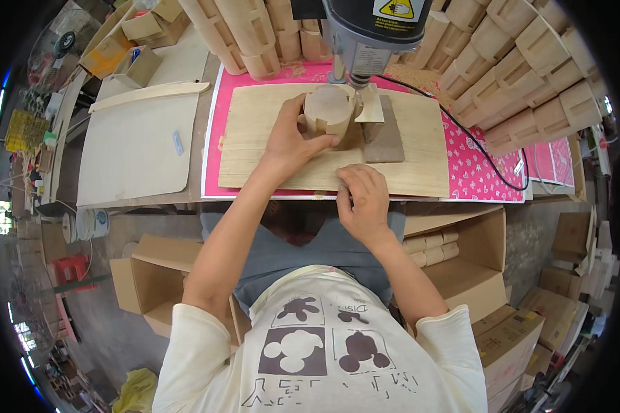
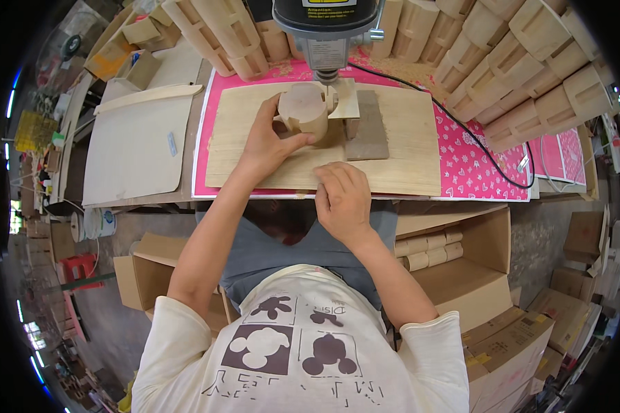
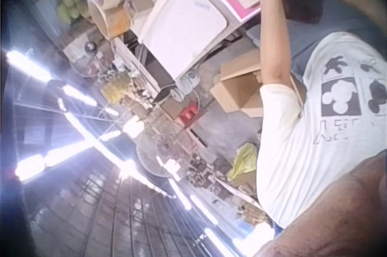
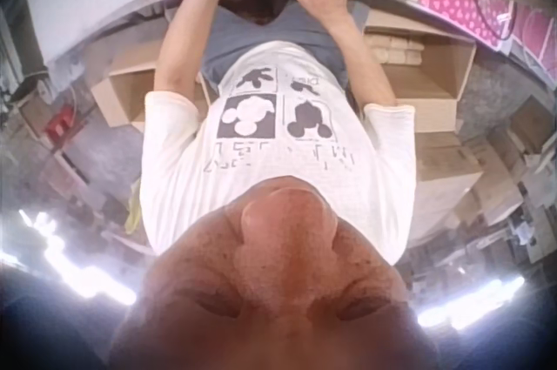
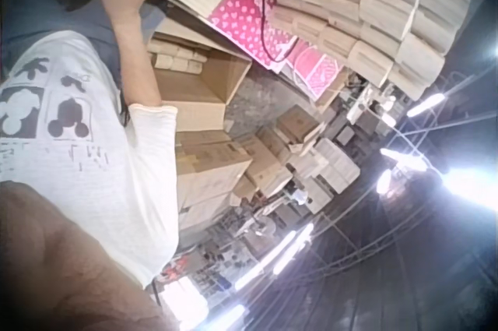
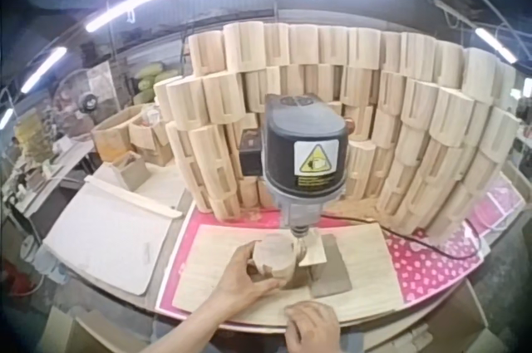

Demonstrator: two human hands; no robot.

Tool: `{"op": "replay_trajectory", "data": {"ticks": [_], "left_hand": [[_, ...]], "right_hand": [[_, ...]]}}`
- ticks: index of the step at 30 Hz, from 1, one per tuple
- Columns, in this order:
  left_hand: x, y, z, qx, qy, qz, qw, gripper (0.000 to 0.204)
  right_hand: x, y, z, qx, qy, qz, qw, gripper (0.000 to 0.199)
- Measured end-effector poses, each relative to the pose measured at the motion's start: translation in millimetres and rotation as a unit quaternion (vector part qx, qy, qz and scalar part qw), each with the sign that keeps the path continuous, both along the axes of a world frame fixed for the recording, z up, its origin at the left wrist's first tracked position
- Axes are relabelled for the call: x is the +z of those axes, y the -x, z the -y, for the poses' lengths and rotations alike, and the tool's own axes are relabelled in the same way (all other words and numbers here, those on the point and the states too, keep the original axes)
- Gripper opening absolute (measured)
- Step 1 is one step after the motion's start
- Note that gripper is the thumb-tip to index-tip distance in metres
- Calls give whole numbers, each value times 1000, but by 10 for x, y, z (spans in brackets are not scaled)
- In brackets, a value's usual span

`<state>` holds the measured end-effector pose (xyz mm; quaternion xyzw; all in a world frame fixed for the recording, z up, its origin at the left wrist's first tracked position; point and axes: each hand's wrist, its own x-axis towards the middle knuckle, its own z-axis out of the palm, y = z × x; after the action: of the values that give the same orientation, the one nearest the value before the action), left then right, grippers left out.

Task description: Operating a drill press to make holes in cylindrical wood pieces and then packing the finished parts into cardboard boxes.

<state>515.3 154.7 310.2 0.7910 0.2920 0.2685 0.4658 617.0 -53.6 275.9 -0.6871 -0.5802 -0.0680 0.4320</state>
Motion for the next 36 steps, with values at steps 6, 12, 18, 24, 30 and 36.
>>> {"op": "replay_trajectory", "data": {"ticks": [6,12,18,24,30,36], "left_hand": [[57,-113,42,-4,23,4,1000,109],[80,-109,-1,-32,52,34,998,111],[100,-112,0,-39,62,23,997,110],[52,-171,1,-42,27,35,998,109],[5,-193,-3,-45,37,34,998,110],[16,-173,-14,-52,54,43,996,106]], "right_hand": [[7,-8,8,0,3,4,1000,34],[32,-7,1,3,-2,1,1000,33],[26,-8,10,3,5,-3,1000,31],[17,-27,15,11,3,-1,1000,32],[100,-87,78,33,-10,-79,996,27],[931,-694,-81,-11,-65,-312,948,21]]}}
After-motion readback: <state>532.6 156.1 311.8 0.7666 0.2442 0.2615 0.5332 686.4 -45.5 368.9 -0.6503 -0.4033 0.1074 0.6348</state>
